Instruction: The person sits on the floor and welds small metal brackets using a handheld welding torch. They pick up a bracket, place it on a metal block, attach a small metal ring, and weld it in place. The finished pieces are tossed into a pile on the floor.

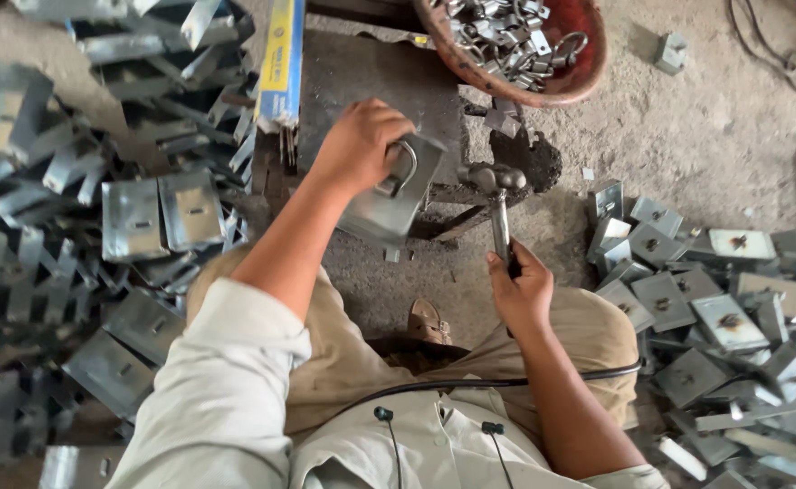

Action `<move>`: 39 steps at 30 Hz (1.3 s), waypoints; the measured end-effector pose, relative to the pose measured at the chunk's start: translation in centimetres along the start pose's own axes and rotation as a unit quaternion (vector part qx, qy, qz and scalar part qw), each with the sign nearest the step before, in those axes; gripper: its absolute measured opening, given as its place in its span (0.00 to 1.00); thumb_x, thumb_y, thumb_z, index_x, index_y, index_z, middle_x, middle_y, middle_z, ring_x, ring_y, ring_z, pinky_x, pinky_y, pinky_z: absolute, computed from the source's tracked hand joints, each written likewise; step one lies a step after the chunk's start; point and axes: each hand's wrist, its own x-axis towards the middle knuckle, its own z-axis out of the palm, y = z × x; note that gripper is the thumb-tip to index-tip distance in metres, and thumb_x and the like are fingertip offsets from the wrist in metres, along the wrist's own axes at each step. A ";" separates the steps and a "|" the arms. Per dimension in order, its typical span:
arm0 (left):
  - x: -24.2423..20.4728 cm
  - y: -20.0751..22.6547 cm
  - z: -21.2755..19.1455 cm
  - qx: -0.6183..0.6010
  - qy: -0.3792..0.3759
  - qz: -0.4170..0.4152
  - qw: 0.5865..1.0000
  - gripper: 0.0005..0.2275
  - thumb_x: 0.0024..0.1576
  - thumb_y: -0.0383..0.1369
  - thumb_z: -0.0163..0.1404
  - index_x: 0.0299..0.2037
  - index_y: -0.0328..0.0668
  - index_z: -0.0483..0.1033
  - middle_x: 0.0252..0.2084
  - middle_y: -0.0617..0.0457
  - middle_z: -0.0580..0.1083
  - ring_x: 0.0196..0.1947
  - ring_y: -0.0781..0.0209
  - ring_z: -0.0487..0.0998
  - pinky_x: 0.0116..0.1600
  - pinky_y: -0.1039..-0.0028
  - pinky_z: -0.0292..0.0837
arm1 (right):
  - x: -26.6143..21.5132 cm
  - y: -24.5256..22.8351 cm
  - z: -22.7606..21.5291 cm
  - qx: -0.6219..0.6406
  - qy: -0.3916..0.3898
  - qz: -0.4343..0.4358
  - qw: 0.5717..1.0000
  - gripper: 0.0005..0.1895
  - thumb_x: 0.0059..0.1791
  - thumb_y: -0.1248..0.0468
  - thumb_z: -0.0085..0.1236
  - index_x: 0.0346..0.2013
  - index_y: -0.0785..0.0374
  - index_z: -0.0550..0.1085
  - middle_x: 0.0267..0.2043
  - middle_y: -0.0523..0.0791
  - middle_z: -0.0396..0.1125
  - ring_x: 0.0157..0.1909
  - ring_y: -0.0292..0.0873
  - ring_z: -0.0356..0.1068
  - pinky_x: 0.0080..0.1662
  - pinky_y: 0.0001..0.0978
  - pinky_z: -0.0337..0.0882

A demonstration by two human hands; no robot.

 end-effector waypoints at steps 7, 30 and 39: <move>0.7 -1.2 -2.0 -0.048 0.174 0.103 0.978 0.08 0.62 0.23 0.60 0.46 0.42 0.74 0.64 0.52 0.75 0.72 0.48 0.67 0.68 0.62 0.72 | 2.6 -3.7 -3.5 -0.030 0.009 -0.023 0.999 0.24 0.51 0.64 0.60 0.62 0.65 0.73 0.27 0.38 0.71 0.21 0.30 0.64 0.21 0.26 0.62; 1.6 -3.7 -0.9 0.210 0.343 0.080 0.912 0.18 0.57 0.33 0.68 0.37 0.51 0.64 0.59 0.60 0.72 0.64 0.51 0.68 0.63 0.55 0.60 | 7.3 1.7 1.1 -0.095 0.027 0.043 0.994 0.26 0.48 0.62 0.59 0.62 0.55 0.75 0.39 0.56 0.75 0.38 0.54 0.76 0.42 0.46 0.74; -4.1 1.3 -1.6 0.123 -0.120 -0.065 0.983 0.17 0.50 0.50 0.62 0.44 0.55 0.78 0.56 0.52 0.75 0.58 0.52 0.72 0.65 0.42 0.62 | 11.9 11.9 1.7 -0.193 0.046 0.056 0.979 0.25 0.47 0.70 0.54 0.59 0.57 0.77 0.46 0.59 0.71 0.48 0.63 0.71 0.53 0.52 0.71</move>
